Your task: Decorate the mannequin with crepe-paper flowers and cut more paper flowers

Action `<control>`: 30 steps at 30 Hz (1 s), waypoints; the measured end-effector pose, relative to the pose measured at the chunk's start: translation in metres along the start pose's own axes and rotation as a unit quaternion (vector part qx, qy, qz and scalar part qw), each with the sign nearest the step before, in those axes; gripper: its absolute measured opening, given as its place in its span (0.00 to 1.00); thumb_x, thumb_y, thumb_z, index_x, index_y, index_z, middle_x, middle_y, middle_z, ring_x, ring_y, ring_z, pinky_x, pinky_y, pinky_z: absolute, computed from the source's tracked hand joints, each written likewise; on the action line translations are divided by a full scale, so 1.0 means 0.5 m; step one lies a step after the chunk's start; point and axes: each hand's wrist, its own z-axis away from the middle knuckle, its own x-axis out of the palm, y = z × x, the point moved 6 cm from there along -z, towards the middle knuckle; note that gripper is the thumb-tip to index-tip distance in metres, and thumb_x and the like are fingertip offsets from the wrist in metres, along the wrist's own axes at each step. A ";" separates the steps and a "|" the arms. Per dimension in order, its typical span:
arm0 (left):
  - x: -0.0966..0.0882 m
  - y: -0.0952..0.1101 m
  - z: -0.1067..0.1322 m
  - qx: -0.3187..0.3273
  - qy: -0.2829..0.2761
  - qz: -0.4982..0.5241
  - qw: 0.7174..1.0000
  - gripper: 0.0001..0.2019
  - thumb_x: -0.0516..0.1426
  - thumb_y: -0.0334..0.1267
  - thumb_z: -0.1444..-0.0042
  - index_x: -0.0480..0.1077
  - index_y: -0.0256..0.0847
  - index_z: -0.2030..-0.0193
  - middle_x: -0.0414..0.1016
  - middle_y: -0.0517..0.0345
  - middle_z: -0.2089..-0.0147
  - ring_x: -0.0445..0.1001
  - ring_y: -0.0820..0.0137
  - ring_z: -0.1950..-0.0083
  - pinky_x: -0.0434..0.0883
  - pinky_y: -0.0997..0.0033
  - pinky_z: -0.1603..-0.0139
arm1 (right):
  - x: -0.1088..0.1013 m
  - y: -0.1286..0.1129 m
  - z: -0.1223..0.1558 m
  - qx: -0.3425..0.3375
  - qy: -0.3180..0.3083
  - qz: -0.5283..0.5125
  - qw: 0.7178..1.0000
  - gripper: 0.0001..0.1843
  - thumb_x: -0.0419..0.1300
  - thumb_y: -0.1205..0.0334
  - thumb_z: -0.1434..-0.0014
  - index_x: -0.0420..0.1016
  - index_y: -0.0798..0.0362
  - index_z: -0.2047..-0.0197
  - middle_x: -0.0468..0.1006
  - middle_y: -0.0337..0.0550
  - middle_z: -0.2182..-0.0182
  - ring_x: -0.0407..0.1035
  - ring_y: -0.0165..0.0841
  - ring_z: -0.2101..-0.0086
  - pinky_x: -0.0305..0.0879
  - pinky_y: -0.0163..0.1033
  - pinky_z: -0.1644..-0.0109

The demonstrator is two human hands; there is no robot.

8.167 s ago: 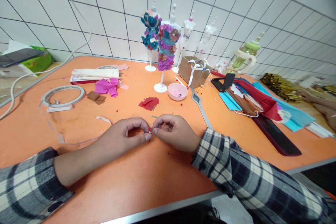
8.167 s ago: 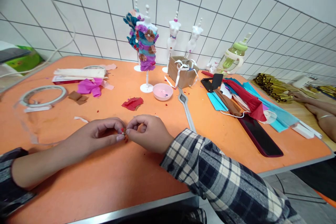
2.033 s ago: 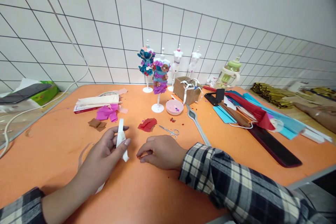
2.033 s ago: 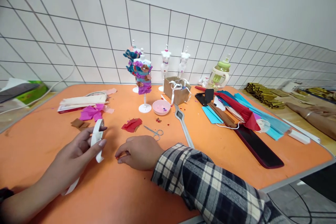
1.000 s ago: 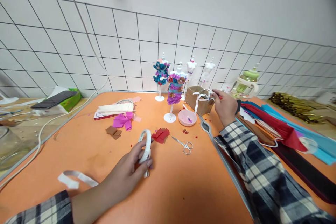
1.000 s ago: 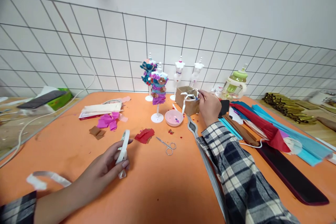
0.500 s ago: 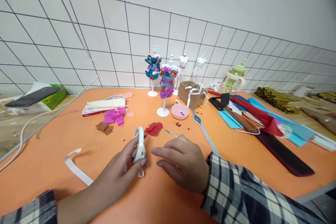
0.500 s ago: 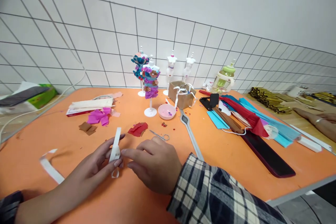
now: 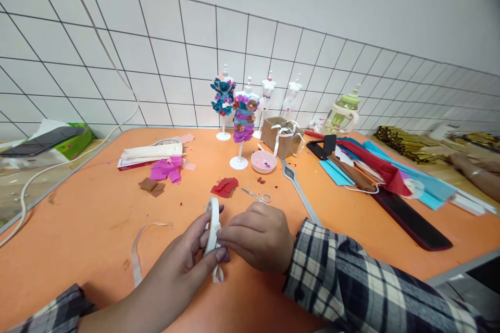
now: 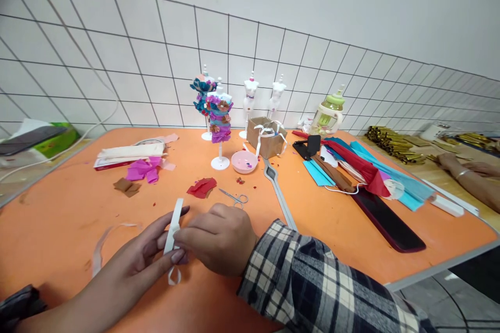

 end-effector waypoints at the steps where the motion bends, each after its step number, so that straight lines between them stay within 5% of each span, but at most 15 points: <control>1: 0.000 -0.001 0.001 0.004 -0.007 -0.003 1.000 0.27 0.57 0.45 0.38 0.58 0.49 0.34 0.77 0.58 0.64 0.78 0.62 0.62 0.78 0.67 0.64 | 0.000 -0.001 0.002 -0.009 0.000 0.003 1.000 0.07 0.59 0.60 0.33 0.79 0.45 0.57 0.83 0.33 0.68 0.68 0.28 0.73 0.62 0.38 0.69; 5: -0.016 0.000 0.003 0.045 -0.009 -0.127 0.991 0.25 0.52 0.43 0.35 0.58 0.51 0.32 0.78 0.57 0.62 0.77 0.61 0.63 0.76 0.65 0.60 | -0.002 0.005 0.002 0.005 -0.001 -0.005 1.000 0.10 0.55 0.60 0.33 0.78 0.45 0.60 0.83 0.35 0.68 0.70 0.28 0.73 0.63 0.38 0.69; 9: -0.035 0.017 0.005 0.101 0.007 -0.297 0.949 0.19 0.51 0.41 0.38 0.71 0.51 0.41 0.80 0.54 0.58 0.76 0.57 0.58 0.72 0.60 0.54 | -0.003 0.017 -0.005 0.045 -0.004 -0.016 0.999 0.10 0.53 0.62 0.33 0.75 0.49 0.61 0.82 0.38 0.68 0.73 0.30 0.69 0.64 0.37 0.65; 16: -0.021 0.040 -0.008 0.106 -0.030 -0.425 0.898 0.16 0.46 0.45 0.31 0.73 0.45 0.61 0.79 0.54 0.63 0.74 0.59 0.63 0.67 0.61 0.57 | 0.045 0.024 0.005 0.114 -0.216 0.082 0.966 0.11 0.47 0.62 0.32 0.69 0.51 0.60 0.78 0.42 0.67 0.69 0.34 0.72 0.51 0.40 0.73; 19: -0.016 0.042 -0.010 0.130 -0.038 -0.466 0.874 0.15 0.44 0.41 0.29 0.71 0.45 0.55 0.79 0.57 0.63 0.75 0.61 0.63 0.65 0.62 0.57 | 0.054 0.031 0.013 0.172 -0.275 0.078 0.943 0.09 0.48 0.62 0.33 0.68 0.52 0.59 0.78 0.41 0.68 0.68 0.34 0.73 0.45 0.40 0.73; 23: -0.027 0.040 -0.008 0.185 -0.019 -0.509 0.841 0.15 0.44 0.33 0.31 0.66 0.46 0.44 0.80 0.58 0.61 0.76 0.62 0.62 0.63 0.61 0.54 | 0.058 0.052 0.021 0.291 -0.269 -0.047 0.917 0.09 0.48 0.61 0.33 0.65 0.52 0.65 0.74 0.39 0.72 0.63 0.31 0.74 0.47 0.38 0.71; 25: -0.037 0.038 -0.007 0.207 -0.006 -0.534 0.820 0.18 0.44 0.28 0.34 0.63 0.45 0.41 0.80 0.58 0.61 0.77 0.63 0.61 0.62 0.59 0.52 | 0.070 0.065 0.036 0.387 -0.253 -0.195 0.865 0.14 0.46 0.60 0.32 0.61 0.51 0.70 0.69 0.36 0.77 0.61 0.28 0.77 0.51 0.34 0.72; 28: -0.047 0.041 -0.007 0.229 0.009 -0.559 0.797 0.20 0.44 0.26 0.36 0.63 0.44 0.40 0.80 0.57 0.61 0.78 0.62 0.61 0.62 0.59 0.52 | 0.098 0.067 0.060 0.488 -0.257 -0.420 0.721 0.21 0.44 0.51 0.30 0.56 0.50 0.74 0.61 0.30 0.85 0.55 0.25 0.85 0.53 0.32 0.77; 30: -0.050 0.045 -0.008 0.231 0.016 -0.558 0.797 0.18 0.45 0.29 0.34 0.63 0.43 0.40 0.79 0.58 0.64 0.77 0.62 0.64 0.64 0.60 0.55 | 0.100 0.072 0.063 0.495 -0.247 -0.472 0.686 0.25 0.43 0.46 0.30 0.56 0.50 0.76 0.60 0.30 0.88 0.53 0.25 0.87 0.53 0.32 0.79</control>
